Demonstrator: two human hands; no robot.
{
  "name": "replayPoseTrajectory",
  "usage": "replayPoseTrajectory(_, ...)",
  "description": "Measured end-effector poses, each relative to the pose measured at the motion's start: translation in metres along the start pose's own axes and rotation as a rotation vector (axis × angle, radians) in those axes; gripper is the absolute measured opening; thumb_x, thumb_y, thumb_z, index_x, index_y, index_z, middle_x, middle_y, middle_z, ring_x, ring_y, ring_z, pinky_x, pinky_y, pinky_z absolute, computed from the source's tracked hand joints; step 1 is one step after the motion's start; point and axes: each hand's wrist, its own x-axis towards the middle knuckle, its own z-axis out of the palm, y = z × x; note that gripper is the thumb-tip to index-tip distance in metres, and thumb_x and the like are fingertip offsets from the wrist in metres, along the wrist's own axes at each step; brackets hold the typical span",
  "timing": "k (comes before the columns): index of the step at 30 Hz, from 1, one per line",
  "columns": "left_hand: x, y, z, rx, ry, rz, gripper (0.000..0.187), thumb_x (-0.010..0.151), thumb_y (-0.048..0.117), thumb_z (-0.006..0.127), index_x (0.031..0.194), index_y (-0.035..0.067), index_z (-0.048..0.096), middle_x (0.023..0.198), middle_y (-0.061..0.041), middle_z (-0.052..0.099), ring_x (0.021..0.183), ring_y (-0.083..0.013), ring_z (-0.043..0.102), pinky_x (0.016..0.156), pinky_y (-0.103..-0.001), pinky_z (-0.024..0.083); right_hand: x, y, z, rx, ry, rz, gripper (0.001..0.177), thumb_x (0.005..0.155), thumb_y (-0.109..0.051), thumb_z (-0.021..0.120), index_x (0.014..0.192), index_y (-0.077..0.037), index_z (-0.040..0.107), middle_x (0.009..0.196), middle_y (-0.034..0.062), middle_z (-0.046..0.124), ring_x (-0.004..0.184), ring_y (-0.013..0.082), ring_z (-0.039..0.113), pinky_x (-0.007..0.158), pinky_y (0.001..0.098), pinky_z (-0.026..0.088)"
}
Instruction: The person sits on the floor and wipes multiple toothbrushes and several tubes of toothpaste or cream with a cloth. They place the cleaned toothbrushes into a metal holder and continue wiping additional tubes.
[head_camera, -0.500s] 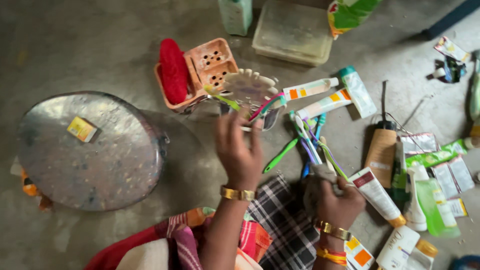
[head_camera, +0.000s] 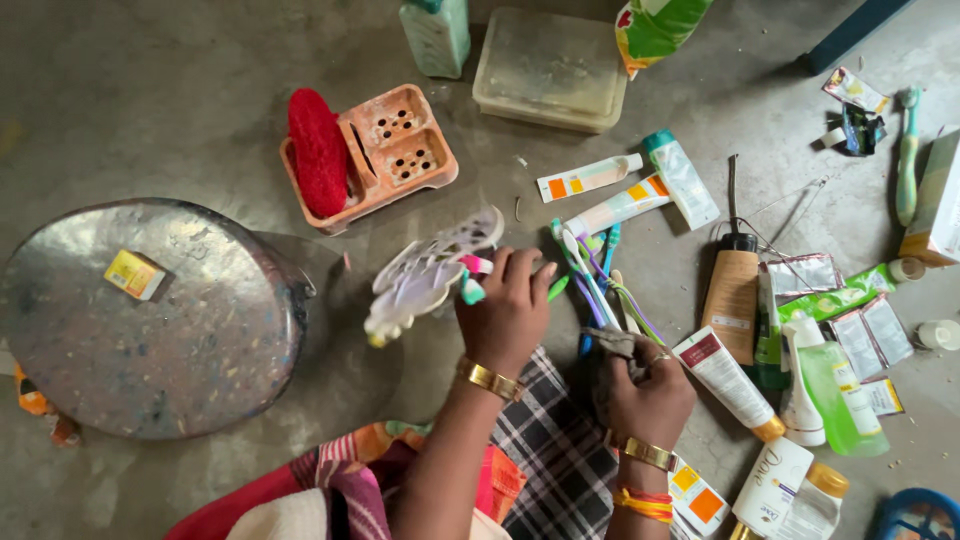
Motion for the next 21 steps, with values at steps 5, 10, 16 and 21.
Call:
replayPoseTrajectory(5, 0.02, -0.037, -0.007, -0.001, -0.024, 0.106, 0.02, 0.089, 0.026, 0.077, 0.098, 0.009, 0.069, 0.096, -0.009, 0.071, 0.088, -0.0319, 0.068, 0.075, -0.041, 0.055, 0.002, -0.006, 0.0, 0.037, -0.033, -0.044, 0.035, 0.081, -0.024, 0.079, 0.111, -0.005, 0.077, 0.096, 0.015, 0.075, 0.077, 0.0267, 0.072, 0.074, 0.0368, 0.056)
replayPoseTrajectory(10, 0.026, -0.054, -0.01, -0.086, -0.14, 0.085, 0.026, 0.085, 0.027, 0.08, 0.096, 0.006, 0.07, 0.096, -0.011, 0.072, 0.086, -0.0312, 0.069, 0.072, -0.041, 0.055, 0.003, -0.01, -0.001, -0.014, -0.066, 0.008, 0.034, 0.083, -0.027, 0.079, 0.11, -0.006, 0.079, 0.087, 0.0161, 0.073, 0.073, 0.0267, 0.071, 0.072, 0.0378, 0.055)
replayPoseTrajectory(16, 0.058, -0.067, -0.023, -0.125, -0.619, -0.027, 0.034, 0.077, 0.031, 0.085, 0.092, 0.003, 0.072, 0.085, -0.012, 0.073, 0.077, -0.0276, 0.071, 0.07, -0.04, 0.056, 0.003, -0.007, 0.001, 0.005, -0.074, 0.025, 0.037, 0.083, -0.031, 0.078, 0.11, -0.006, 0.079, 0.084, 0.0156, 0.073, 0.07, 0.0262, 0.071, 0.07, 0.0372, 0.055)
replayPoseTrajectory(21, 0.106, -0.08, -0.041, -0.149, -1.03, 0.113, 0.037, 0.073, 0.031, 0.087, 0.096, 0.004, 0.075, 0.088, -0.01, 0.078, 0.08, -0.0207, 0.075, 0.074, -0.035, 0.059, 0.005, -0.005, 0.002, -0.013, -0.084, 0.05, 0.038, 0.082, -0.032, 0.079, 0.112, -0.007, 0.079, 0.083, 0.0161, 0.073, 0.068, 0.0267, 0.07, 0.069, 0.0375, 0.055)
